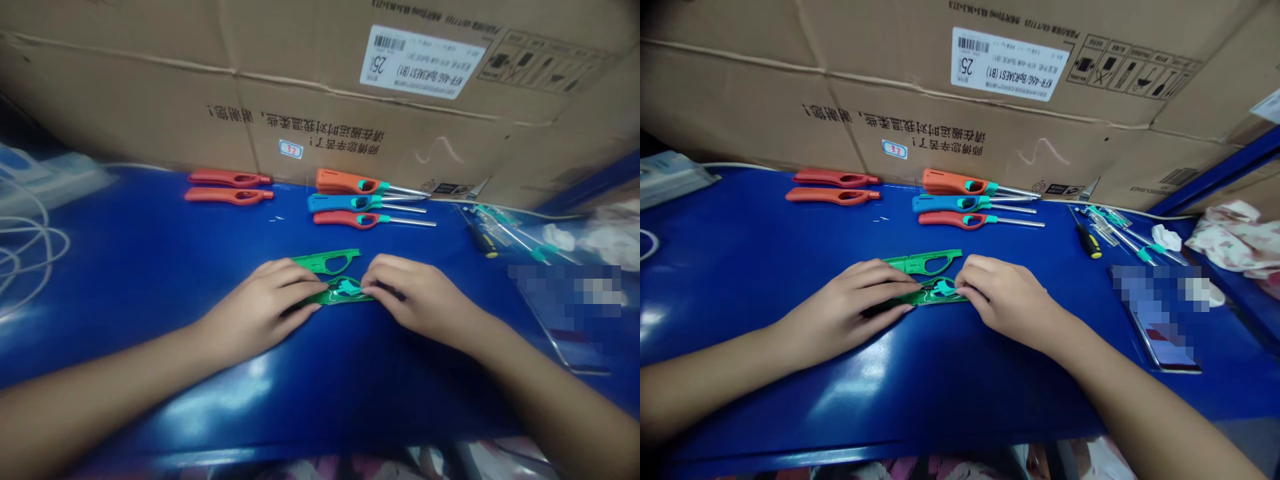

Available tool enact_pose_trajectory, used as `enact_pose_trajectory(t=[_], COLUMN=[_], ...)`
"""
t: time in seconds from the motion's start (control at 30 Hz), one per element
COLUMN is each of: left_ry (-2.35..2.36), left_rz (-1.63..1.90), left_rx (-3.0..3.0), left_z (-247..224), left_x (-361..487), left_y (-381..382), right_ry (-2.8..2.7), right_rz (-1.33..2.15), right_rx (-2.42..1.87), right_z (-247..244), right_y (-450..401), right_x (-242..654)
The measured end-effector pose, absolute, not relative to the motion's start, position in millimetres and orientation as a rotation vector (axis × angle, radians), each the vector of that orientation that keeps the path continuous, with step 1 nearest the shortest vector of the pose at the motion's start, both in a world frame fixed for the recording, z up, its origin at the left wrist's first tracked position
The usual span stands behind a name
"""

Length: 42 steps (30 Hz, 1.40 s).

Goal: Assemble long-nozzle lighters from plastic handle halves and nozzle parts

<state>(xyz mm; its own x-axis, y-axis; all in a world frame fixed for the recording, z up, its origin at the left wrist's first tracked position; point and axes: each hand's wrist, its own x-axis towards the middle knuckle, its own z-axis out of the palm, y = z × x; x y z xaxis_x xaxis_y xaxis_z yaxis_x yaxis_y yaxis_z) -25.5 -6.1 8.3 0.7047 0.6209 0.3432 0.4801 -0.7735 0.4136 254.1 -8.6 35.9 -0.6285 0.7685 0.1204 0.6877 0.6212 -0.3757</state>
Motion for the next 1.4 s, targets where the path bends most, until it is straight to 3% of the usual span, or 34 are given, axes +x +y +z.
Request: enact_pose_trajectory(t=[0.33,0.6,1.4], left_ry=[0.884,0.899,0.839], left_rz=[0.61,0.498,0.479], left_rx=[2.61,2.549,2.62], left_z=[11,14,15], left_x=[-25,-24,-22], left_y=[-13,-17,-14], right_ry=[-2.689,-2.847,-2.855], right_rz=[0.375,0.039,0.004], right_rx=[-1.062,-0.831,-0.804], right_z=[29,31,36], right_y=[-8,-11,-15], right_x=[250,247,244])
